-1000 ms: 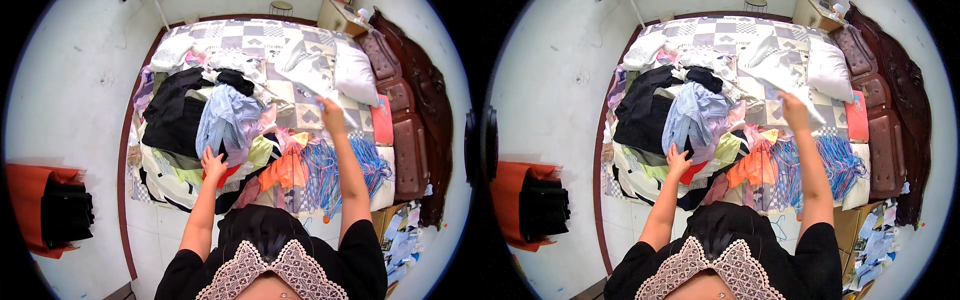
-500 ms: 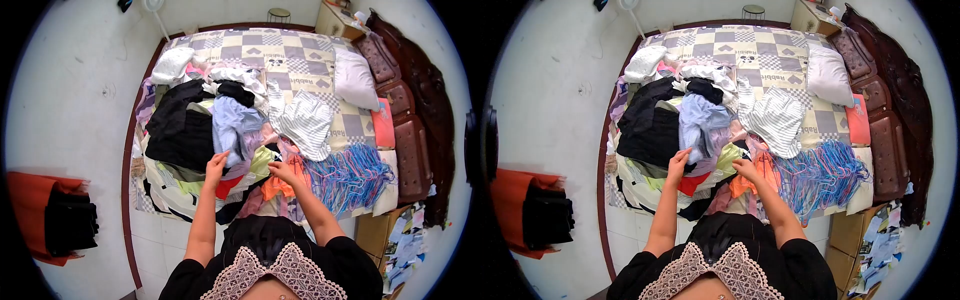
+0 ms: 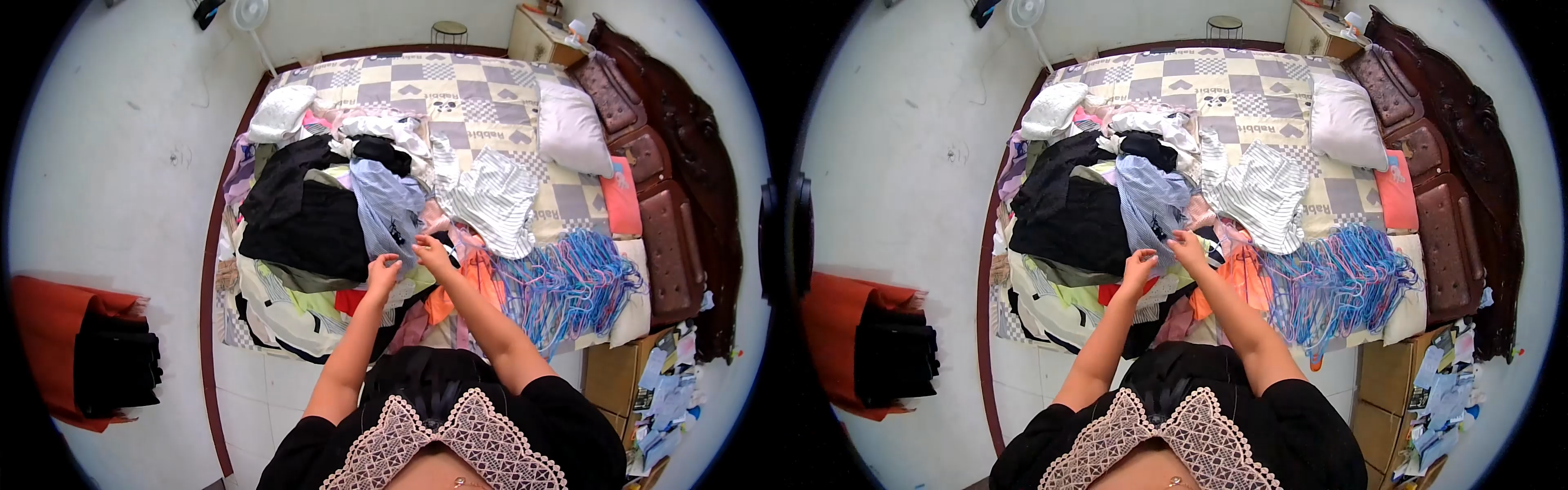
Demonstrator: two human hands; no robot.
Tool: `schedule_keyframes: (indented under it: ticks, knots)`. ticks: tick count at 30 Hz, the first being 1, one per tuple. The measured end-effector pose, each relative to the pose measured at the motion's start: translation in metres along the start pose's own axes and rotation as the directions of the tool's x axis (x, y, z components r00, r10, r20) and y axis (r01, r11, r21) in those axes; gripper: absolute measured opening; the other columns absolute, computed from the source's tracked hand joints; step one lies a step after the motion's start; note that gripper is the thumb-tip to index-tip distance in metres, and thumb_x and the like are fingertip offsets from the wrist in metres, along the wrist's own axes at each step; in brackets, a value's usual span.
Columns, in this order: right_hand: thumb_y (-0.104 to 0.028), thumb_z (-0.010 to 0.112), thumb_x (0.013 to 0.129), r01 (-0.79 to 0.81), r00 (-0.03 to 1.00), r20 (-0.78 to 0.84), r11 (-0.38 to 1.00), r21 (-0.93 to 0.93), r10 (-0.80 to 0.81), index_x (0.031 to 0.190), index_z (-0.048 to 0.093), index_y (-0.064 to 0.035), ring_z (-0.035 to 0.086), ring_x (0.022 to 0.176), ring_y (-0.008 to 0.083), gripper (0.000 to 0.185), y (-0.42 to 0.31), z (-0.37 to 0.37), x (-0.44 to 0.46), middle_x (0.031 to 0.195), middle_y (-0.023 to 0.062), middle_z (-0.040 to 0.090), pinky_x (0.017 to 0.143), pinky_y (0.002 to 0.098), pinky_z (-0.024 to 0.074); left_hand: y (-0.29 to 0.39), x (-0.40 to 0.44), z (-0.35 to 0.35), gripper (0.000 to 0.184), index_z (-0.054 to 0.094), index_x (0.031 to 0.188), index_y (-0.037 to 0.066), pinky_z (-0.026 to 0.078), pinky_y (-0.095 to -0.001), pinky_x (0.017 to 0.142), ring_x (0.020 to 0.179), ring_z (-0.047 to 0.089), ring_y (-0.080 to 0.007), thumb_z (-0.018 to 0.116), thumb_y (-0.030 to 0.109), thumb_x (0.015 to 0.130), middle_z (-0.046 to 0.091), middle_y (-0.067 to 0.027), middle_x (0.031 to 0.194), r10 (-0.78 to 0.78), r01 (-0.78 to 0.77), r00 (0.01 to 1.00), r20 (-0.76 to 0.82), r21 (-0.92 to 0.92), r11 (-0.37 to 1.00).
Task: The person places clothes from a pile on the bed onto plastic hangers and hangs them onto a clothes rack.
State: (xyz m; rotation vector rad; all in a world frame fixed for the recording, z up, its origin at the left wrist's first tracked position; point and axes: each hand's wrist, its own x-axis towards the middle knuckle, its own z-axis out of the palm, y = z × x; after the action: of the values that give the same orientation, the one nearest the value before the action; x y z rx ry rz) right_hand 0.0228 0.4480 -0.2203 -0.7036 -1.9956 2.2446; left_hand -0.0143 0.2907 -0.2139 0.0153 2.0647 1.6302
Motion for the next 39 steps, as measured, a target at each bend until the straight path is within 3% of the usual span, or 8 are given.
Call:
schedule_keyframes:
  ticks: [8, 16, 22, 26, 28, 31, 35, 39]
  knots:
    - [-0.023, 0.057, 0.087, -0.135, 0.983, 0.100, 0.978, -0.157, 0.151, 0.117, 0.054, 0.0003, 0.059, 0.076, 0.0119, 0.038, 0.031, -0.035, -0.067, 0.093, 0.0055, 0.061, 0.061, 0.0240, 0.0493, -0.037, 0.036, -0.008, 0.049, 0.048, 0.130, 0.025, 0.005, -0.0563, 0.102, 0.134, 0.024, -0.0246, 0.061, 0.030, 0.083, 0.037, -0.0067, 0.142, -0.327, 0.388, 0.909, 0.257, -0.241, 0.890]
    - [-0.020, 0.054, 0.089, -0.309, 0.950, -0.044, 0.951, -0.020, 0.308, 0.112, 0.056, 0.0000, 0.060, 0.072, 0.0101, 0.031, 0.033, -0.081, -0.116, 0.090, 0.0067, 0.063, 0.053, 0.0210, 0.0469, -0.046, 0.075, -0.009, 0.029, 0.060, 0.109, 0.005, 0.044, -0.0438, 0.088, 0.100, 0.056, -0.0284, 0.060, 0.022, 0.086, 0.061, -0.0092, 0.108, -0.406, 0.428, 0.900, 0.156, -0.481, 0.765]
    - [-0.018, 0.058, 0.085, -0.222, 0.973, -0.093, 0.966, -0.130, 0.211, 0.114, 0.055, 0.0003, 0.061, 0.071, 0.0134, 0.034, 0.037, -0.077, -0.123, 0.088, 0.0075, 0.063, 0.053, 0.0238, 0.0468, -0.001, 0.039, -0.020, 0.022, 0.061, 0.107, 0.005, 0.047, -0.0316, 0.080, 0.093, 0.060, -0.0140, 0.056, 0.019, 0.091, 0.064, -0.0035, 0.101, 0.082, 0.063, 0.988, 0.131, -0.826, 0.559]
    - [-0.012, 0.068, 0.069, 0.211, 0.925, -0.138, 0.781, -0.587, -0.354, 0.128, 0.039, 0.0010, 0.058, 0.091, 0.0285, 0.067, -0.007, -0.049, -0.112, 0.119, 0.0183, 0.046, 0.078, 0.0381, 0.0478, 0.088, -0.025, -0.030, 0.019, 0.063, 0.100, 0.001, 0.047, -0.0245, 0.077, 0.090, 0.061, -0.0145, 0.057, 0.016, 0.090, 0.064, -0.0041, 0.096, 0.379, -0.021, 0.901, 0.213, -0.850, 0.527]
    - [-0.012, 0.071, 0.068, 0.341, 0.694, -0.030, 0.366, -0.866, -0.719, 0.131, 0.031, 0.0006, 0.055, 0.099, 0.0307, 0.076, -0.075, -0.030, -0.116, 0.131, 0.0191, 0.033, 0.082, 0.0371, 0.0469, 0.124, -0.059, -0.037, 0.017, 0.063, 0.096, -0.001, 0.046, -0.0245, 0.078, 0.094, 0.059, -0.0136, 0.057, 0.012, 0.089, 0.062, -0.0042, 0.096, 0.528, -0.090, 0.794, 0.302, -0.800, 0.593]
    - [-0.012, 0.071, 0.067, 0.664, 0.473, 0.018, 0.343, -0.664, -0.881, 0.128, 0.038, 0.0021, 0.055, 0.100, 0.0344, 0.071, -0.151, -0.003, -0.128, 0.125, 0.0209, 0.043, 0.086, 0.0379, 0.0453, 0.190, -0.124, -0.037, 0.020, 0.062, 0.100, -0.002, 0.043, -0.0332, 0.091, 0.103, 0.056, -0.0193, 0.058, 0.014, 0.089, 0.059, -0.0076, 0.105, 0.729, -0.259, 0.640, 0.242, -0.826, 0.501]
    - [-0.007, 0.066, 0.069, 0.765, 0.632, 0.153, 0.582, -0.277, -0.759, 0.106, 0.056, 0.0028, 0.062, 0.092, 0.0341, 0.040, -0.175, 0.005, -0.143, 0.095, 0.0204, 0.063, 0.082, 0.0358, 0.0470, 0.227, -0.139, -0.034, 0.045, 0.047, 0.125, -0.003, 0.036, -0.0422, 0.101, 0.126, 0.041, -0.0285, 0.059, 0.019, 0.088, 0.041, -0.0167, 0.136, 0.874, -0.315, 0.474, 0.106, -0.907, 0.280]
    - [-0.004, 0.058, 0.074, 0.682, 0.710, 0.013, 0.682, -0.264, -0.704, 0.109, 0.053, 0.0033, 0.062, 0.092, 0.0335, 0.036, -0.189, 0.009, -0.158, 0.096, 0.0203, 0.062, 0.080, 0.0355, 0.0469, 0.225, -0.111, -0.025, 0.055, 0.031, 0.134, -0.001, 0.035, -0.0344, 0.101, 0.118, 0.045, -0.0216, 0.055, 0.023, 0.091, 0.042, -0.0122, 0.131, 0.665, -0.255, 0.722, 0.188, -0.823, 0.508]
